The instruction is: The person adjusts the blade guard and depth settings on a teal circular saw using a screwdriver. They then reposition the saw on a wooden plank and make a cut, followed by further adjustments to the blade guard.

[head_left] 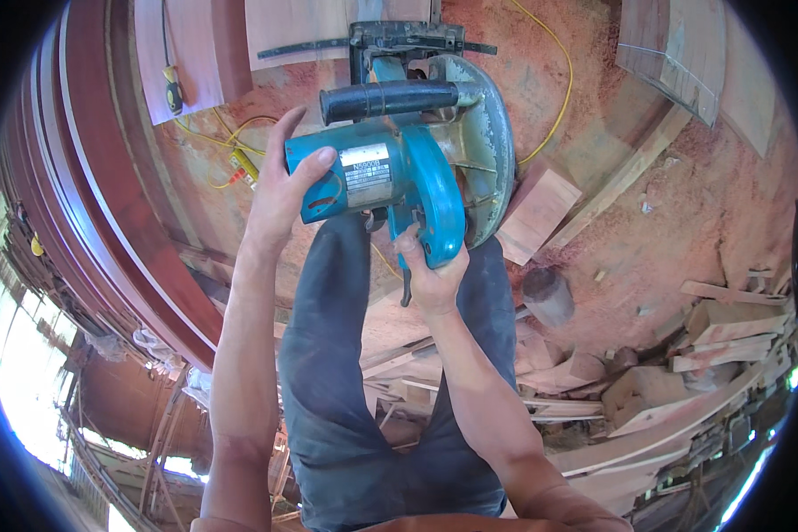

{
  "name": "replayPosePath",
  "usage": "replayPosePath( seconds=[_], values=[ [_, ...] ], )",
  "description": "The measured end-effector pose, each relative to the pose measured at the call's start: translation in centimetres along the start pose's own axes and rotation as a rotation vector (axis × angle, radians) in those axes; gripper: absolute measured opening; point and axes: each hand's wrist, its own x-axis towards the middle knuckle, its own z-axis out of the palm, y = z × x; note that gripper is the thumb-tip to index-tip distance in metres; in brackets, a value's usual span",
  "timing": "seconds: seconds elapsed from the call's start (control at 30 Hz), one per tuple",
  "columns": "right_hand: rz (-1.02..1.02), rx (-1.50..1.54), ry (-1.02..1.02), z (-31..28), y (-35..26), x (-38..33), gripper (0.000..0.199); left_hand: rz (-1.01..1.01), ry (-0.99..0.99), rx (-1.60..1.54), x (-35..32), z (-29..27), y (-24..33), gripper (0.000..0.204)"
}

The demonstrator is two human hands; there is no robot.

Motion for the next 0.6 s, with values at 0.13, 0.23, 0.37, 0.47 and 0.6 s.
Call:
replayPosePath(
  seconds=[0.13, 0.23, 0.37, 0.47, 0.6],
  values=[
    [0.037, 0.0, 0.032, 0.9, -1.6, 0.3, 0.031, 0.039, 0.044, -0.047, 0.0, 0.2, -0.7, 0.06],
    [0.011, -0.074, 0.035, 1.2, -2.3, 0.8, 0.031, 0.029, 0.075, -0.018, 0.4, 0.4, 0.2, 0.052],
    [-0.066, -0.169, 0.002, 1.3, -2.4, 1.4, 0.034, 0.079, 0.067, -0.018, 1.3, 0.3, 0.7, 0.044],
    [-0.108, -0.201, -0.003, 1.5, -2.3, 1.9, 0.035, 0.059, 0.067, -0.015, 1.5, 0.0, 0.8, 0.046],
    [-0.127, -0.196, -0.02, 1.5, -2.8, 2.3, 0.037, 0.082, 0.015, -0.078, 1.7, -0.3, 1.2, 0.056]
  ],
)
